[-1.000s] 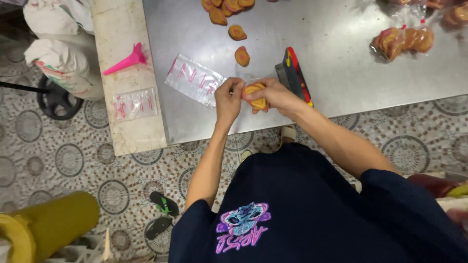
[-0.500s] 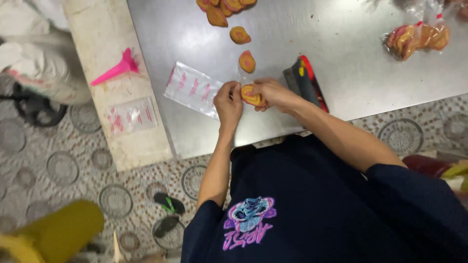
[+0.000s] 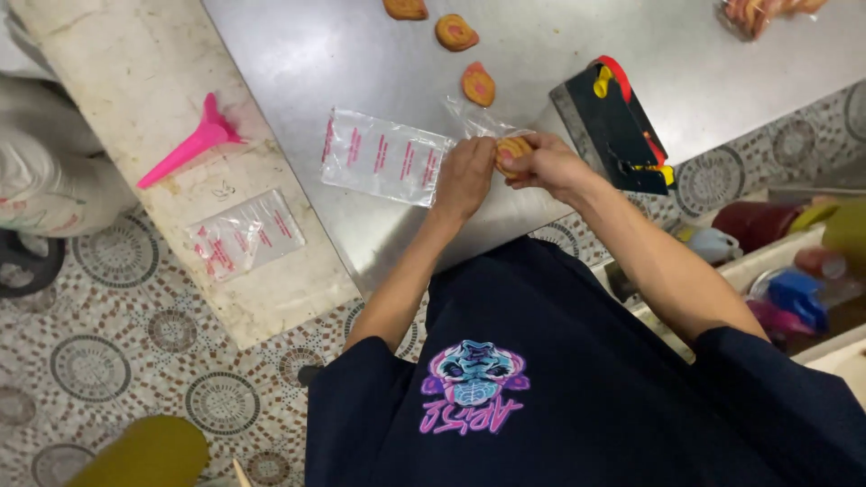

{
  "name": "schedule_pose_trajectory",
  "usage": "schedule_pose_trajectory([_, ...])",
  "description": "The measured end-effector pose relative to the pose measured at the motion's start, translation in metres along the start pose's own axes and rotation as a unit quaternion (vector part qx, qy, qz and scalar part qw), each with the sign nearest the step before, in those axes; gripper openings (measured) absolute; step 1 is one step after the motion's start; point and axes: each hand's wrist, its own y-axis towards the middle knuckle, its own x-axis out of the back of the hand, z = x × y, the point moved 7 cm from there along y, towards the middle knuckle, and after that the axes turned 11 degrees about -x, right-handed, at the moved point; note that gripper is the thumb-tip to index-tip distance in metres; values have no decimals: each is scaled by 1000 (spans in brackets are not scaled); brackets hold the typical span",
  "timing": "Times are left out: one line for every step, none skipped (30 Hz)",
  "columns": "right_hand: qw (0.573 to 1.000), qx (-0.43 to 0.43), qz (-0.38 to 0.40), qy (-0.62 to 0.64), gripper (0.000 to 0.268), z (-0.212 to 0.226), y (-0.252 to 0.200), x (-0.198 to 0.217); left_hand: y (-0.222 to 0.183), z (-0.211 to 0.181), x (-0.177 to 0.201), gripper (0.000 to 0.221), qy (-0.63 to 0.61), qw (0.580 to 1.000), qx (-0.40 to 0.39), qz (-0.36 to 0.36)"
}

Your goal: Packing individual cookies into plastic bags and sealing them using a manual heat sealer on a production table.

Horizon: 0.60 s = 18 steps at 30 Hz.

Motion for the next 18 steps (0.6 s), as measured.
schedule_pose_trajectory([1000,0,-4,4,64,-4,2,2,-1,-3,-5,12,-4,1000,-3,2])
schedule_pose_trajectory([999,19,-28,3,59,-5,6,4,-2,-4,-9,8,-21,1000,-4,8])
schedule_pose_trajectory([998,38,-51,3,56,-6,8,7,-3,-6,-12,4,-38,999,-4,14])
schedule_pose_trajectory([998,42,-50,7,56,10,-7,0,5,-9,2,4,-35,999,-8,16])
schedule_pose_trajectory([997,53,-38,-35,56,27,-24,-9,13,-10,16,2,-85,996,9,9])
schedule_pose_trajectory([995,61,-30,-77,57,40,-42,-13,20,-15,25,2,-140,990,28,3])
schedule_pose_trajectory([995,61,-31,-73,57,57,-58,-9,26,-10,26,2,-141,990,26,6])
schedule_pose_trajectory([959,102,-65,-256,70,78,-75,-11,28,-1,31,3,-122,991,48,-2])
schedule_pose_trajectory([887,140,-95,-429,83,96,-92,-14,30,8,36,6,-103,992,70,-10])
schedule_pose_trajectory([888,143,-90,-428,83,91,-83,-11,45,-12,57,6,-98,993,71,-9])
schedule_pose_trajectory([806,211,-143,-534,56,94,-80,-11,60,-32,78,7,-91,992,81,-13])
schedule_pose_trajectory([701,277,-197,-627,33,98,-77,-11,78,-52,97,10,-85,992,87,-23])
schedule_pose_trajectory([698,284,-197,-627,33,99,-81,-7,80,-51,102,10,-79,993,85,-28])
schedule_pose_trajectory([632,431,-202,-611,16,108,-101,-14,81,-50,110,10,-47,993,96,-57])
schedule_pose_trajectory([553,566,-202,-577,24,111,-124,-18,81,-51,118,12,-16,990,106,-87])
schedule_pose_trajectory([543,581,-189,-575,24,120,-148,-20,86,-72,137,12,0,989,112,-100])
schedule_pose_trajectory([541,650,-157,-510,19,130,-182,-20,91,-96,154,10,-14,988,105,-109])
schedule_pose_trajectory([538,710,-118,-439,17,139,-216,-16,98,-121,168,10,-27,988,99,-116])
